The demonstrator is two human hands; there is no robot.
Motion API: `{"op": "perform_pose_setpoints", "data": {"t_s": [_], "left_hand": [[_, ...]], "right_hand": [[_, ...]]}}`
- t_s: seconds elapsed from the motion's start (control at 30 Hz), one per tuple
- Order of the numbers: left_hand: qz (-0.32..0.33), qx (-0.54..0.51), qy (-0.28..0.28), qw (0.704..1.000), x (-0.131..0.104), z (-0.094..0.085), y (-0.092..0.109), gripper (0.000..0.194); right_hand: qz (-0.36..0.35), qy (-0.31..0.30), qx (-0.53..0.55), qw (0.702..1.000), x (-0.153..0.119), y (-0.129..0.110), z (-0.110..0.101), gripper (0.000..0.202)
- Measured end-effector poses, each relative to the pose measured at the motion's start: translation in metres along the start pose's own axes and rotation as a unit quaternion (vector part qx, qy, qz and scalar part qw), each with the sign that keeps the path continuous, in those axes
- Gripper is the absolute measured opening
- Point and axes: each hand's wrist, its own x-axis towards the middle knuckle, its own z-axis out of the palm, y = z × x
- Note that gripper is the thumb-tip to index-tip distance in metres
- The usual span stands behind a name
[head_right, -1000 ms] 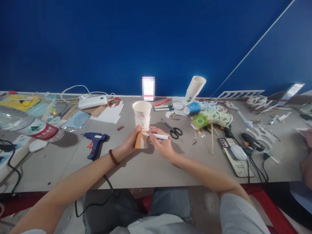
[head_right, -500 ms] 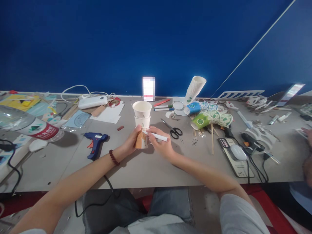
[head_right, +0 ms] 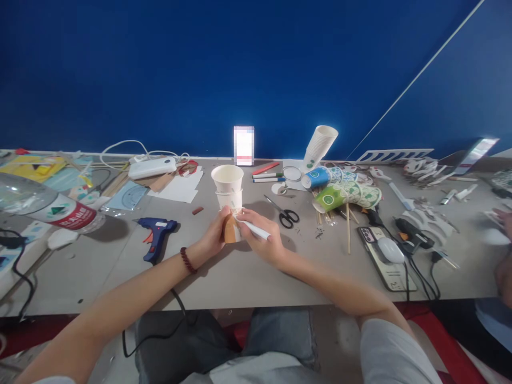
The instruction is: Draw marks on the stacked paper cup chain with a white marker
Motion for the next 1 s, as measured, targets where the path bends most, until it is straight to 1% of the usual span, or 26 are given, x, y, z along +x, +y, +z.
{"op": "perform_pose_setpoints", "data": {"t_s": [0.43, 0.57, 0.8, 1.0], "left_hand": [[-0.004, -0.013, 0.001, 1.0, -0.0011, -0.0012, -0.0009, 0.054], [-0.014, -0.02, 0.009, 1.0, -0.0009, -0.0016, -0.0011, 0.052], [-0.025, -0.006, 0.016, 1.0, -0.0029, 0.0008, 0.0019, 0.057], [-0.01, -0.002, 0.01, 1.0, -0.0024, 0.0012, 0.0025, 0.056]], "right_hand": [[-0.015, 0.002, 0.008, 1.0, -0.0004, -0.0008, -0.0006, 0.012], [-0.005, -0.009, 0.0, 1.0, -0.0007, -0.0007, -0.0014, 0.013], [0.003, -0.017, -0.011, 1.0, -0.0001, -0.0009, -0.0019, 0.015], [0.0, -0.021, 0.0, 1.0, -0.0006, -0.0013, -0.0035, 0.015]]}}
